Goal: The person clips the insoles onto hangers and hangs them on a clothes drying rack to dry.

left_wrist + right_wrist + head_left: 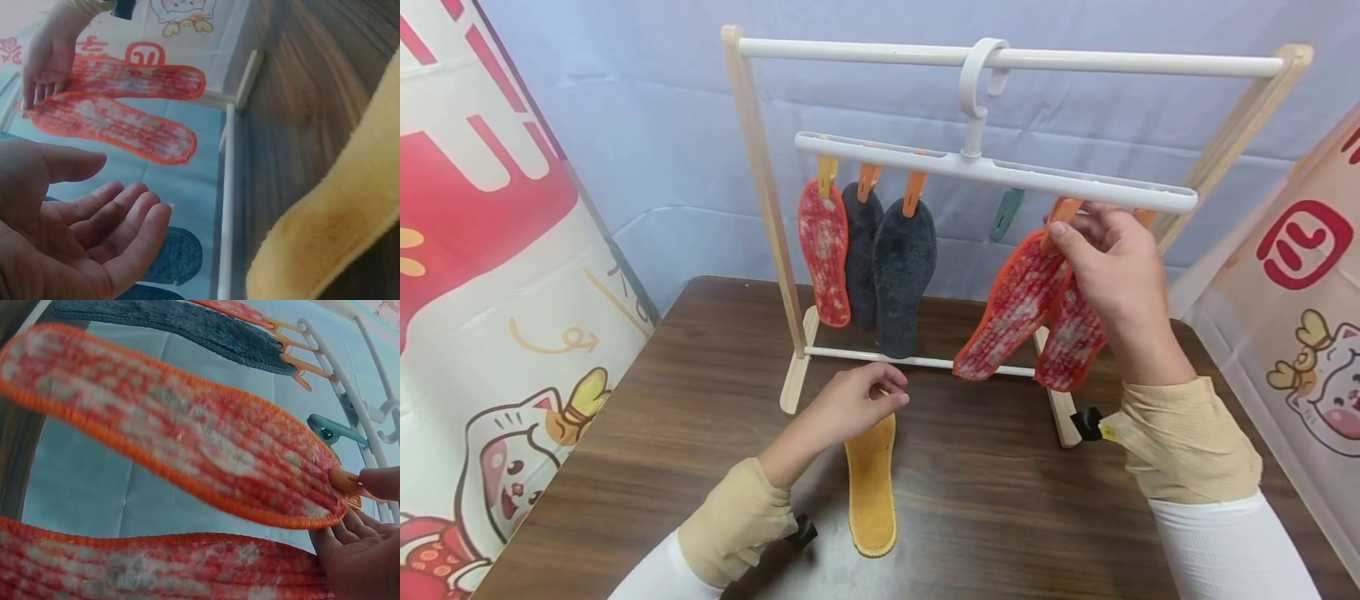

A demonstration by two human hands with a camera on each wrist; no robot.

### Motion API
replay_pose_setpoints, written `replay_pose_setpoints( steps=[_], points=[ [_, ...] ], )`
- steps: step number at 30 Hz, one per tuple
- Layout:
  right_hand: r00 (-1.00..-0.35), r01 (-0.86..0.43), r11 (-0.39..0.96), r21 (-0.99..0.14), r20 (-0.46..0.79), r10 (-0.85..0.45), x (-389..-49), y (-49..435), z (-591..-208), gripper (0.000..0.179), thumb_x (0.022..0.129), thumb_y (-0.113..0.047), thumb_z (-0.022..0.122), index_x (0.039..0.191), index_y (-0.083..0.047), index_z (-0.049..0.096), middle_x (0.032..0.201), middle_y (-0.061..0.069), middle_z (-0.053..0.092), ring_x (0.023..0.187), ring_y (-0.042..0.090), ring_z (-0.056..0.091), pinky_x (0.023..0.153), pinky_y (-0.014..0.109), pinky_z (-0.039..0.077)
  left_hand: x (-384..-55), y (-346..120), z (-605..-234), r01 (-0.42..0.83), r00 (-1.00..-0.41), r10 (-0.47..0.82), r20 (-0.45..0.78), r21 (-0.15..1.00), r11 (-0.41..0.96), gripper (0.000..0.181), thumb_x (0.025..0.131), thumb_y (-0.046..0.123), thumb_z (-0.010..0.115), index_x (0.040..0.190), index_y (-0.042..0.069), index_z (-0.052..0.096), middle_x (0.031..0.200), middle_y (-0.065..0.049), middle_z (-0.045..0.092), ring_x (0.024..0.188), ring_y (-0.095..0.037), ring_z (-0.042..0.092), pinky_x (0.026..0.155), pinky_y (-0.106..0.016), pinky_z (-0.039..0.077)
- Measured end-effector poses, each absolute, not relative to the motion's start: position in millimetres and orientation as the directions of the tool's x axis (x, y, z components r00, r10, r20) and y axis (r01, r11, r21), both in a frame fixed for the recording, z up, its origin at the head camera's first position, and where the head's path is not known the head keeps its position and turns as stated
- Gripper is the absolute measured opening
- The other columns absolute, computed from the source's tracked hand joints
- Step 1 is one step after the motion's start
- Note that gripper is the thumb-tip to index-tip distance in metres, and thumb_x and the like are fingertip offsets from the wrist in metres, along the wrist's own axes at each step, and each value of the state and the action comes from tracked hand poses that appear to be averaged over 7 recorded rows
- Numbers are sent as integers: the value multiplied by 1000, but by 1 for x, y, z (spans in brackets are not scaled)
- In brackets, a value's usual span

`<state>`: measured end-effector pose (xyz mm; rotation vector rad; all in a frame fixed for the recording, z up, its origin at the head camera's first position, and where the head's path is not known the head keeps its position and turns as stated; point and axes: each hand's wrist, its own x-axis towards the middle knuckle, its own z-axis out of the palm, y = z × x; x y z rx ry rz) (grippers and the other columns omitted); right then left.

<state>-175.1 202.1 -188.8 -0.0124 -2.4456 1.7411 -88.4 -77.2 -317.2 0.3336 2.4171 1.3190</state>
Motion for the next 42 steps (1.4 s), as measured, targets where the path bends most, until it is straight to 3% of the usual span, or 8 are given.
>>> replay_pose_setpoints(
  steps=[4, 7, 13, 18, 24, 28, 36, 42],
  points=[
    [-987, -10, 508, -861, 91, 135, -175, 201, -190, 54, 100, -33, 65, 147, -10, 51, 129, 2, 68, 116, 5, 61, 99, 22, 45, -84, -86, -322, 18, -905, 362, -223, 831, 556, 18, 97, 23, 69, 112, 13, 70, 99, 4, 73, 85, -10, 64, 74, -29, 50],
    [-979, 0, 586, -810, 119, 165, -172, 199, -192, 57, 100, -36, 63, 148, -10, 48, 138, 14, 62, 118, 6, 60, 99, 25, 46, -79, -94, -329, 28, -911, 346, -224, 805, 593, 17, 96, 23, 69, 109, 13, 70, 97, 5, 73, 85, -11, 66, 76, -30, 51],
    [-947, -34, 652, -757, 233, 220, -169, 193, -194, 50, 99, -29, 65, 144, -9, 55, 131, 14, 67, 105, -2, 63, 96, 20, 50, -70, -110, -342, 11, -904, 324, -280, 741, 671, 21, 94, 26, 70, 108, 11, 70, 92, 7, 71, 80, -9, 65, 73, -30, 49],
    [-927, -35, 701, -712, 285, 243, -165, 191, -195, 49, 98, -26, 65, 143, -9, 56, 129, 12, 68, 106, 2, 64, 96, 22, 51, -66, -118, -351, 32, -891, 343, -297, 713, 700, 23, 93, 27, 71, 107, 8, 70, 88, 4, 70, 81, -13, 64, 73, -33, 50],
    [-909, -54, 725, -687, 335, 250, -157, 187, -195, 44, 98, -23, 65, 139, -9, 59, 128, 11, 69, 99, -8, 62, 89, 15, 51, -63, -126, -361, 53, -888, 326, -324, 632, 773, 31, 92, 31, 73, 110, 6, 67, 91, -3, 69, 85, -19, 65, 78, -39, 52],
    [-897, -63, 719, -693, 355, 264, -153, 183, -194, 39, 99, -20, 63, 136, -9, 61, 127, 11, 69, 102, -6, 63, 89, 15, 50, -62, -129, -365, 64, -891, 310, -331, 585, 808, 39, 90, 34, 75, 114, 4, 65, 90, -3, 67, 83, -22, 64, 78, -42, 52],
    [-873, -81, 755, -650, 412, 261, -146, 182, -194, 29, 98, -21, 64, 123, -8, 70, 118, 8, 73, 90, -13, 58, 79, 8, 45, -59, -131, -369, 64, -888, 287, -359, 521, 851, 27, 91, 34, 74, 88, 9, 64, 76, -2, 60, 75, -24, 61, 70, -43, 50],
    [-849, -105, 779, -618, 464, 253, -141, 180, -193, 26, 97, -19, 64, 116, -5, 73, 110, 9, 72, 82, -18, 52, 74, 6, 42, -57, -132, -371, 45, -889, 274, -368, 525, 850, 25, 91, 33, 74, 91, 9, 66, 79, -4, 65, 80, -27, 66, 74, -45, 52]
  ],
)
